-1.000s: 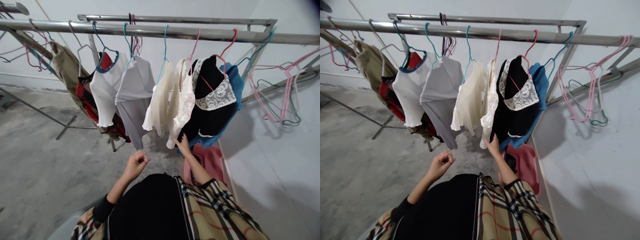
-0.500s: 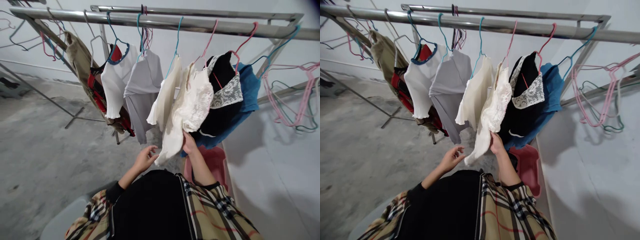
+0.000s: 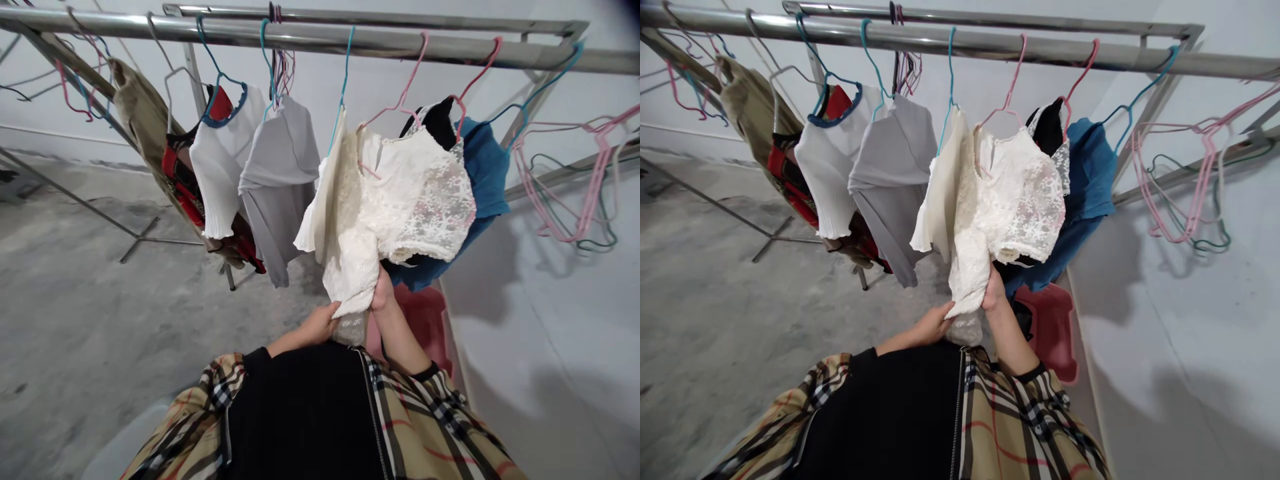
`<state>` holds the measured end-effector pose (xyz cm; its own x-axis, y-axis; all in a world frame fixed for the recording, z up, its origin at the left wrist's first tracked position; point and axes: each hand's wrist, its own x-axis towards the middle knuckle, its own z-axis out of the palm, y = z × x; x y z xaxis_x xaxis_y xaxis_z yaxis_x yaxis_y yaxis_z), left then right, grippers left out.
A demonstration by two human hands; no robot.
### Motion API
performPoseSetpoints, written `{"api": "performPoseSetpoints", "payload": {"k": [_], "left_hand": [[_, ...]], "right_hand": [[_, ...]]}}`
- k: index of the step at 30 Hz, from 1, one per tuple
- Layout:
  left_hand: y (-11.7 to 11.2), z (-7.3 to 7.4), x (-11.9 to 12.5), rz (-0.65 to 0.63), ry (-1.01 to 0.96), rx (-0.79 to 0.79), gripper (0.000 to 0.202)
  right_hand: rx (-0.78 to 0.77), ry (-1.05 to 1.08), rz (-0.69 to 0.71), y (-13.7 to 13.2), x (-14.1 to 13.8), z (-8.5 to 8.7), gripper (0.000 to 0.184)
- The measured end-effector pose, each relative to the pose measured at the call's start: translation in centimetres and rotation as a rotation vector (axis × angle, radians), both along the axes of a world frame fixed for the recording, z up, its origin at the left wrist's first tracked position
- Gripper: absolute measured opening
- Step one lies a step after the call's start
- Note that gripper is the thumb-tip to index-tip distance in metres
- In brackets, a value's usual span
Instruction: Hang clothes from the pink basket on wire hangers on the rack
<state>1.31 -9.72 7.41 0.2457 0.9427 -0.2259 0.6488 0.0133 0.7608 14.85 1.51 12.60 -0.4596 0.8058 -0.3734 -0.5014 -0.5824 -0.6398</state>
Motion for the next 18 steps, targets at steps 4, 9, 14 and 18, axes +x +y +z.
{"api": "performPoseSetpoints", "payload": {"k": [4,9,14,18], "left_hand": [[0.0,0.5,-0.8,0.057,0.086,0.010,0.025],[-0.1,0.2,-1.3,0.065,0.167,-0.002,0.024],[-0.2,0.1,-1.6,0.072,0.234,-0.015,0.027],[0.1,0.3,-1.9,0.095,0.280,-0.010,0.028]], "right_hand": [[0.064,-0.090,-0.134,0.5,0.6,-0.2,0.048],[0.384,-0.275,-0.517,1.1,1.3,1.2,0.056],[0.663,-0.450,-0.894,2.4,2.6,4.1,0.055],[0.626,-0.437,-1.038,3.2,3.4,5.3,0.046]]}}
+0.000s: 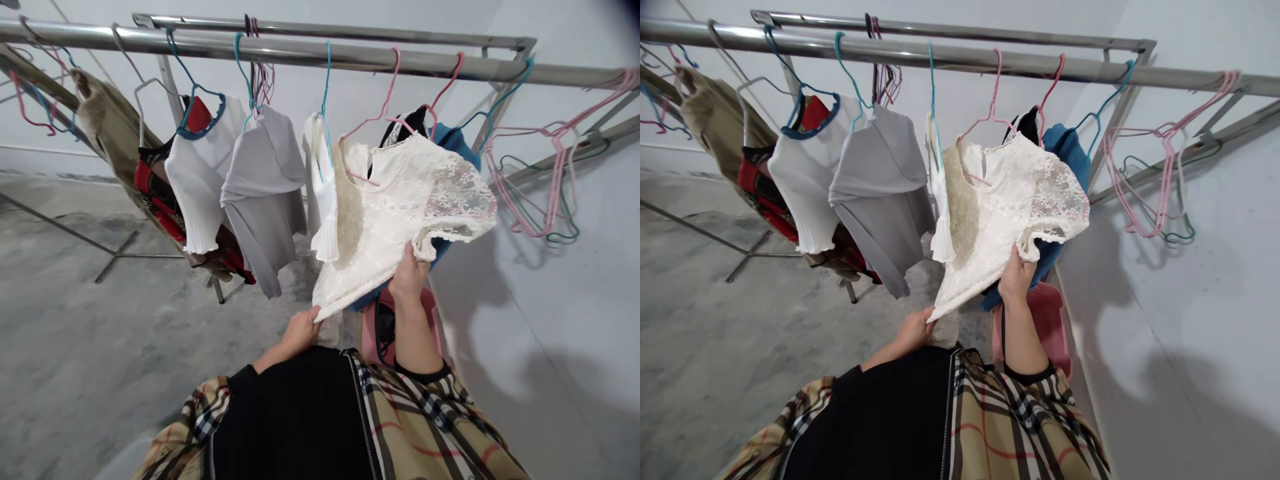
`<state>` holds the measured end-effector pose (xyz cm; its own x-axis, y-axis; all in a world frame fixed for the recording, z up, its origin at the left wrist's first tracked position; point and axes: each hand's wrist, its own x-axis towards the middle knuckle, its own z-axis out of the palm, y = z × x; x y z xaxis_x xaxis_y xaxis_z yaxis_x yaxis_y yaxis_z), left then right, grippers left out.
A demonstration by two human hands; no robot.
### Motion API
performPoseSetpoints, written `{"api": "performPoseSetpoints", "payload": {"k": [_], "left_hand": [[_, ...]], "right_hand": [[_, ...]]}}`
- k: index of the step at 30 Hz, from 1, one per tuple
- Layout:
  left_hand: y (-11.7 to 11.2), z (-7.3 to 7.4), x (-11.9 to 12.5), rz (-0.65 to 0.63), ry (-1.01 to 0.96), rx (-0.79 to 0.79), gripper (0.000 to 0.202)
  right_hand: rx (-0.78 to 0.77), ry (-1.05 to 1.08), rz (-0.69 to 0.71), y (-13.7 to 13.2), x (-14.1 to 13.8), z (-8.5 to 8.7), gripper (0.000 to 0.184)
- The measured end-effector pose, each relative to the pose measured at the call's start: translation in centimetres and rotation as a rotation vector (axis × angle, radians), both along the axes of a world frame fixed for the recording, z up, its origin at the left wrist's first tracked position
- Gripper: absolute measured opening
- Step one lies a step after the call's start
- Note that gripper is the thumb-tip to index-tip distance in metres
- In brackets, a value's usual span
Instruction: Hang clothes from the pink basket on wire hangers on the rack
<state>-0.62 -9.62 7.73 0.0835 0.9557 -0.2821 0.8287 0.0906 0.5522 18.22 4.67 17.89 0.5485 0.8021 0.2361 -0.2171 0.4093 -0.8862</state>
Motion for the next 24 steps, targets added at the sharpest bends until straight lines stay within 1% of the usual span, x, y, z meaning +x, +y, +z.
{"api": "performPoseSetpoints", "payload": {"k": [3,5,10,13,15,16,18,20,21,22,24], "left_hand": [[0.2,0.2,-0.3,0.024,0.024,0.004,0.027],[0.3,0.2,-0.4,0.042,0.033,0.007,0.027],[0.5,-0.3,-0.6,0.075,0.017,0.027,0.029],[0.4,-0.8,-0.9,0.098,-0.012,0.045,0.029],[0.2,-1.0,-1.1,0.112,-0.032,0.064,0.024],[0.2,-1.1,-1.2,0.114,-0.042,0.076,0.020],[0.1,-1.3,-1.2,0.107,-0.064,0.101,0.015],[0.1,-1.3,-1.1,0.084,-0.098,0.124,0.014],[0.1,-1.3,-1.0,0.070,-0.121,0.132,0.015],[0.1,-1.3,-0.9,0.055,-0.145,0.137,0.015],[0.1,-1.1,-0.6,0.026,-0.196,0.135,0.016]], "right_hand": [[-0.072,0.154,0.026,0.1,-0.1,0.3,0.049],[-0.116,0.246,0.072,0.1,-0.3,0.4,0.050],[-0.150,0.397,0.245,0.3,-0.2,0.5,0.046],[-0.147,0.433,0.373,0.4,0.2,0.3,0.043],[-0.161,0.433,0.458,0.3,0.4,0.0,0.044],[-0.173,0.423,0.482,0.3,0.3,-0.4,0.046],[-0.201,0.359,0.464,-0.2,-0.1,-1.5,0.052],[-0.237,0.235,0.438,-1.4,-1.2,-3.2,0.061],[-0.261,0.164,0.457,-2.3,-1.9,-4.3,0.064],[-0.292,0.093,0.507,-3.3,-2.8,-5.4,0.066],[-0.378,-0.012,0.671,-5.7,-4.5,-7.7,0.065]]}}
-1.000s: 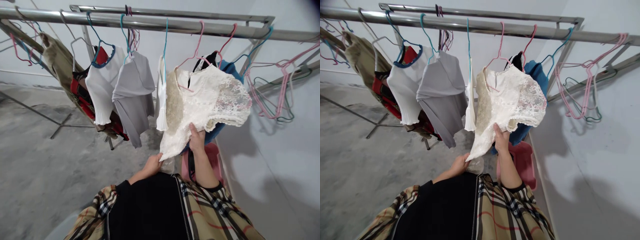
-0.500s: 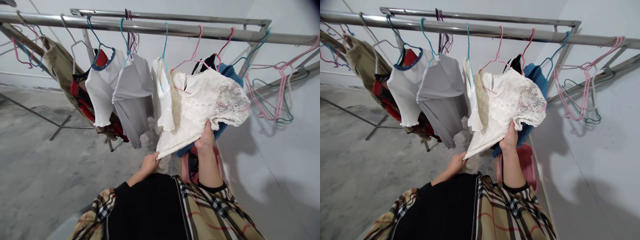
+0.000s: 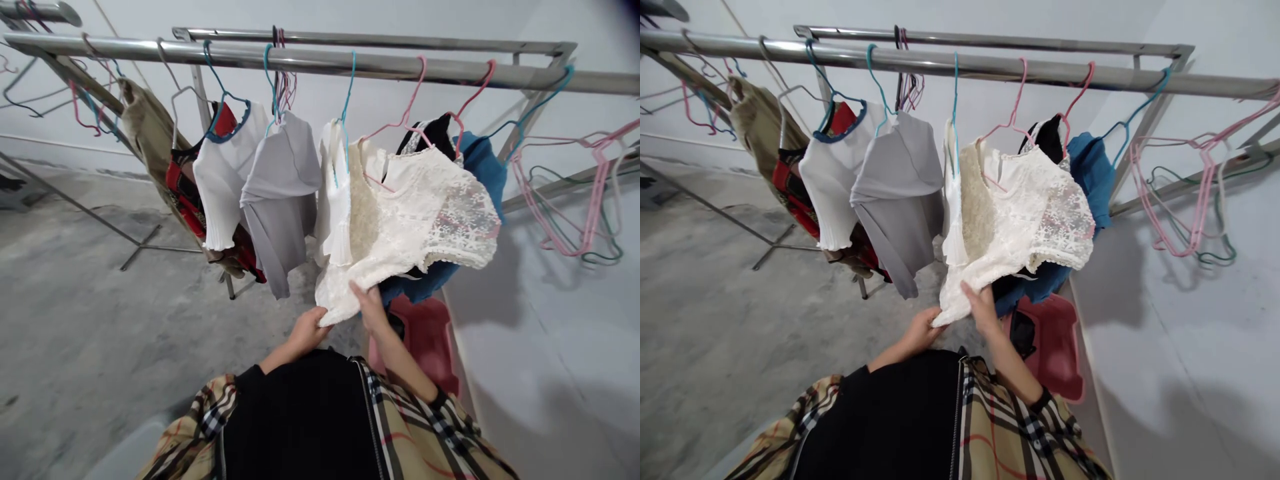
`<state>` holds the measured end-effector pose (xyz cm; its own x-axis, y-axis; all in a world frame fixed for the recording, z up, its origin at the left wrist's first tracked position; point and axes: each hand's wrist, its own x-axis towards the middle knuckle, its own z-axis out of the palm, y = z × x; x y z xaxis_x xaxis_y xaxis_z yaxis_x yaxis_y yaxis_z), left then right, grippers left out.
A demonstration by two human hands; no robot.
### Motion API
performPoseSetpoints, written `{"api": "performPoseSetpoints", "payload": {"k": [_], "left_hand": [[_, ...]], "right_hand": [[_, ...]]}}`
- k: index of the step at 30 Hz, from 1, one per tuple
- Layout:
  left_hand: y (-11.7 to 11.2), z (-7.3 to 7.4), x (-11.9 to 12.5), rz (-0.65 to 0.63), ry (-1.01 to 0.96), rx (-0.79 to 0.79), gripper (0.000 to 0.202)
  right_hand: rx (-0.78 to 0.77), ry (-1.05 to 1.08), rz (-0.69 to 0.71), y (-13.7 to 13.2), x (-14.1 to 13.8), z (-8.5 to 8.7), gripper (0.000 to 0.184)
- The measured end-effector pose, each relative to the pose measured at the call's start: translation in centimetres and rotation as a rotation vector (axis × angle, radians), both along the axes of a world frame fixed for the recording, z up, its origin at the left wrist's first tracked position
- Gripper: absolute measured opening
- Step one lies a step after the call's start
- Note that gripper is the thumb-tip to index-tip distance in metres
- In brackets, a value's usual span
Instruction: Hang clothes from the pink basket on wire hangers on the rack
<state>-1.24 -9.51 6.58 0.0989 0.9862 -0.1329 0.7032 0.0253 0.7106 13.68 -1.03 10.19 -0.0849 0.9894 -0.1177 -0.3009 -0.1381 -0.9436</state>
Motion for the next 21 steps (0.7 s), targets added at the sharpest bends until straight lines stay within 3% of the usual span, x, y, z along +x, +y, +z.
{"api": "performPoseSetpoints", "payload": {"k": [2,4,14,21], "left_hand": [[-0.1,0.2,0.1,-0.028,-0.035,-0.015,0.016],[-0.2,0.3,0.0,-0.044,-0.053,-0.040,0.017],[-0.2,0.5,-2.4,0.097,0.032,-0.133,0.033],[0.7,1.2,-6.2,0.337,0.068,0.026,0.055]], "right_hand": [[-0.102,-0.057,0.149,-2.1,-1.3,-2.1,0.059],[-0.199,-0.090,0.209,-3.2,-1.8,-3.8,0.052],[-0.258,-0.163,0.070,-2.4,-0.4,-6.5,0.044],[-0.221,-0.235,-0.017,-1.6,0.7,-8.4,0.055]]}}
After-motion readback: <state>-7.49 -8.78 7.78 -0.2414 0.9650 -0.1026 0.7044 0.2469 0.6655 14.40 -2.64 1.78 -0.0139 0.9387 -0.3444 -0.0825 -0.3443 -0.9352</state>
